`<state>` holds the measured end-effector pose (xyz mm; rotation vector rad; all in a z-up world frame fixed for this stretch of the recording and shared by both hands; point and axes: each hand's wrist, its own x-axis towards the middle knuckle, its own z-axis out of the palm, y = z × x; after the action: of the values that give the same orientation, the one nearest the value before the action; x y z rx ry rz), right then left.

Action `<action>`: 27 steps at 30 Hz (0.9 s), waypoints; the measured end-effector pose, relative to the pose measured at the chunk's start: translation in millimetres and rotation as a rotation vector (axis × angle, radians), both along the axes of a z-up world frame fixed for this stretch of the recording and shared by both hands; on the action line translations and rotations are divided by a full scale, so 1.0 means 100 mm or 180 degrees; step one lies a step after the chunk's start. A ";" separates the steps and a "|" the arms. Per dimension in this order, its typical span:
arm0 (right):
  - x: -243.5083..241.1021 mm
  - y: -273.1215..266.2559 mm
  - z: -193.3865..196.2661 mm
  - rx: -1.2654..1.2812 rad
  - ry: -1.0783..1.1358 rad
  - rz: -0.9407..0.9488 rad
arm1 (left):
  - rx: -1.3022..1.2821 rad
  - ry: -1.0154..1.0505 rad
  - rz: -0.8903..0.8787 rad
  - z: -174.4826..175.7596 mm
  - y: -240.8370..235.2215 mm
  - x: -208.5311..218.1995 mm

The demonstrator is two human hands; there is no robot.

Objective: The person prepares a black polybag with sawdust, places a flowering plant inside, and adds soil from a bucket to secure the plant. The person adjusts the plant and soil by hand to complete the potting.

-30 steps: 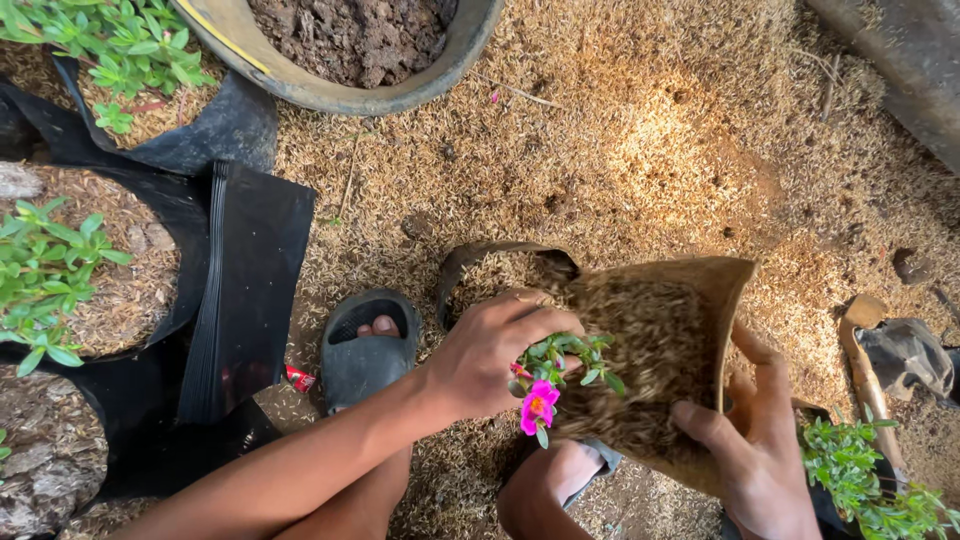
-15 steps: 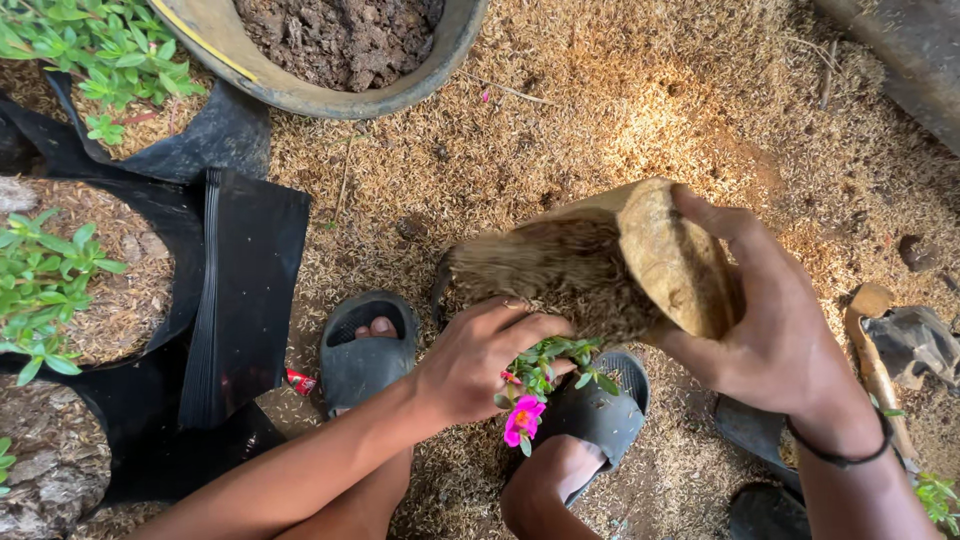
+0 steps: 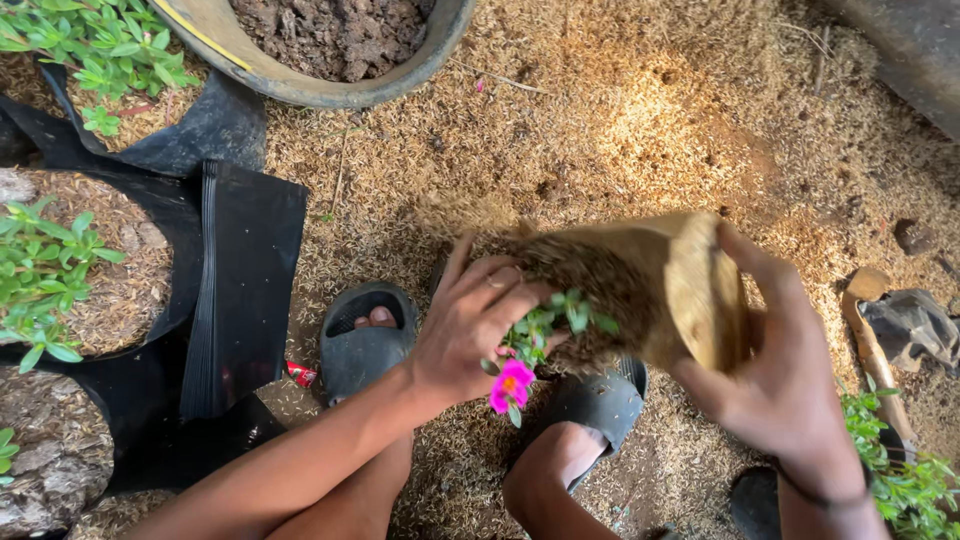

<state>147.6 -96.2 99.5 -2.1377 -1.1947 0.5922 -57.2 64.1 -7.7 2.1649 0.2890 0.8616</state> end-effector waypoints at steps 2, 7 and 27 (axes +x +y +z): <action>0.12 0.20 -0.07 0.0308 0.0006 0.0511 | 0.0028 0.0151 0.0129 0.04 -0.03 -0.04; 0.13 0.22 -0.08 0.0440 -0.0109 0.0774 | -0.0266 0.0424 0.0201 0.08 -0.10 -0.15; -0.59 -0.50 0.10 -0.0141 0.1078 -0.1314 | 0.0023 0.0472 -0.0166 -0.01 0.31 -0.07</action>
<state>88.6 -146.7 110.0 -2.1270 -0.5429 0.7553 -64.4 95.1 -8.7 2.2372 0.3021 0.6754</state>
